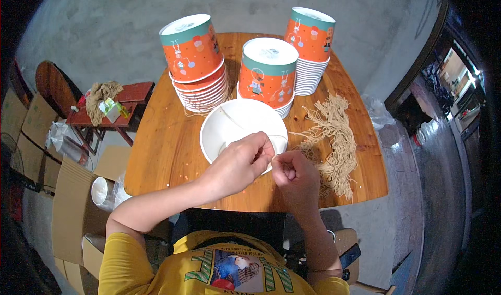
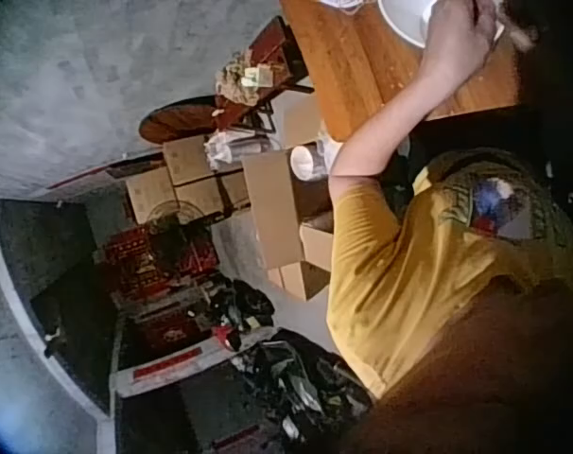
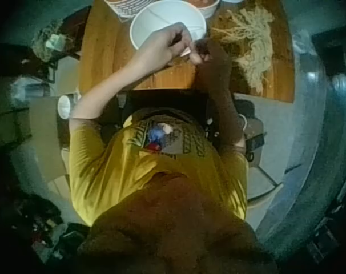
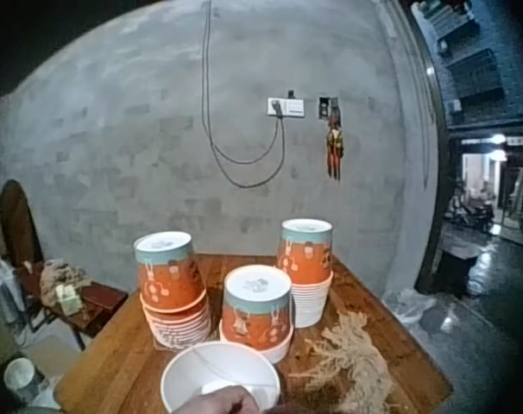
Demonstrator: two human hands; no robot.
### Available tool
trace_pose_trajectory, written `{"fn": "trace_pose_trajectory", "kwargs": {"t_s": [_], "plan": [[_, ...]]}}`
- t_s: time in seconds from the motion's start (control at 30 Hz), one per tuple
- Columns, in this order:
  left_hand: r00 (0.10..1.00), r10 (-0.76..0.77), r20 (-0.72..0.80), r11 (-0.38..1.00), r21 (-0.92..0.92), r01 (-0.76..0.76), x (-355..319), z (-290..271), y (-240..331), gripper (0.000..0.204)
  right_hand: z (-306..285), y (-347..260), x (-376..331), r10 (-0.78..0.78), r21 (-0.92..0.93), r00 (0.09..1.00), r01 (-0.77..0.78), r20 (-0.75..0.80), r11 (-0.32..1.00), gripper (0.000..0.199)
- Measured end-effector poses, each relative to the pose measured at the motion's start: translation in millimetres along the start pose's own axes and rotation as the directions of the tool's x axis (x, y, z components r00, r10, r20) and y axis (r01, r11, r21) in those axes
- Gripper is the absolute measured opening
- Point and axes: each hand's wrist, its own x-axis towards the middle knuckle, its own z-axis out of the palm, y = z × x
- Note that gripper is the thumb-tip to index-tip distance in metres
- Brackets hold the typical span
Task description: Attaching strings to paper bowls or cups for packaging or assembly.
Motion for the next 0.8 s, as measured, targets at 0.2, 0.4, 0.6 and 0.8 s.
{"fn": "trace_pose_trajectory", "kwargs": {"t_s": [0.2,0.4,0.6,0.8], "plan": [[0.999,0.044,-0.004,0.998,-0.046,-0.044,2,6,-8,0.009,0,-1,-1,0.044,0.007,0.999,-0.044,0.006,0.999,0.012],[0.997,0.073,0.01,0.996,-0.056,-0.072,1,4,-6,0.018,1,0,-1,0.047,0.031,0.999,-0.047,0.0,0.998,0.012],[0.999,-0.013,0.033,0.97,-0.243,0.021,6,0,-17,0.021,-1,-4,0,0.075,0.026,0.997,-0.075,0.009,0.997,0.013],[0.994,-0.053,0.1,0.978,-0.194,0.072,8,-7,-17,0.022,-1,0,1,0.055,0.045,0.998,-0.055,0.009,0.997,0.012]]}}
